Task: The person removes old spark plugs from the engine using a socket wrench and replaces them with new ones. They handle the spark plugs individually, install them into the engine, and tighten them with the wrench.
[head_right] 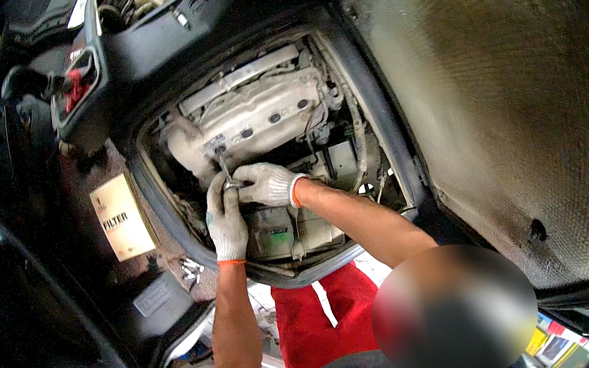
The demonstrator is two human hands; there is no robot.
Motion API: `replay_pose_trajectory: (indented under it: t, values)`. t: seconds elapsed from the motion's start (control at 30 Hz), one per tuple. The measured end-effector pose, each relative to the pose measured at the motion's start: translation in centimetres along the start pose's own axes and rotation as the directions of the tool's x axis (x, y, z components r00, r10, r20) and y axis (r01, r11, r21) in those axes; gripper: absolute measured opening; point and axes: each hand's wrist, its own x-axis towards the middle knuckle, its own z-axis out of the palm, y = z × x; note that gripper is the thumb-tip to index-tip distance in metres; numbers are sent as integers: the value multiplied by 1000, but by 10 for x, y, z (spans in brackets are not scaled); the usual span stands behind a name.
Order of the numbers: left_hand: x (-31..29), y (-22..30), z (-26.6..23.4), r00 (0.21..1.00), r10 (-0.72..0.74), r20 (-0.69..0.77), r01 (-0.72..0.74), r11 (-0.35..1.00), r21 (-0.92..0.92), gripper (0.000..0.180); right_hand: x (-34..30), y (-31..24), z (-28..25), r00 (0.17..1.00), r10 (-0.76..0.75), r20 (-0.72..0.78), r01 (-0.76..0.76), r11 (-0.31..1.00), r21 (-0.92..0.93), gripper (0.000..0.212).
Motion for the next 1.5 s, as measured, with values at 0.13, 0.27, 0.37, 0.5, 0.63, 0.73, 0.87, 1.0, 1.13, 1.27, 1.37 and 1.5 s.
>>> replay_pose_trajectory:
  t: [0.13,0.27,0.37,0.5,0.63,0.73,0.87,1.0,1.13,1.27,1.37,1.5]
  values:
    - [5,-5,3,999,46,10,-47,979,200,39,9,-16,-3,1000,-29,-11,19,844,-536,28]
    - [6,-9,5,996,77,-44,-64,968,243,39,20,-67,1,984,-138,112,149,292,-945,22]
    - [5,-7,5,988,117,-102,-92,971,221,37,19,-35,-4,999,53,4,-44,853,-520,25]
    - [7,3,10,991,113,-76,-92,966,241,36,11,4,3,997,74,-18,-76,988,-131,28]
    - [2,0,11,993,47,-106,-6,937,349,42,23,-66,4,999,-48,26,40,319,-947,21]
    - [1,-5,13,982,79,-170,-25,953,301,44,26,-66,16,996,-77,-49,-17,370,-929,25]
    - [2,-13,14,983,110,-146,-71,966,248,44,12,-39,15,936,319,-150,-353,857,-375,31]
    - [1,-7,13,989,77,-127,-33,946,323,50,26,-73,19,988,125,-90,-124,298,-947,26]
    - [-1,-12,14,983,70,-168,-31,974,225,49,32,-56,38,988,-47,-150,-120,387,-914,24]
    - [4,-13,17,978,107,-181,-73,980,184,43,23,-37,21,955,254,-154,-297,783,-546,27]
    - [3,-10,21,981,113,-160,-69,964,257,48,32,-63,31,973,222,-66,-91,105,-990,26]
    - [-1,-19,12,963,168,-209,-113,961,250,57,35,-74,29,996,70,-52,-74,362,-929,25]
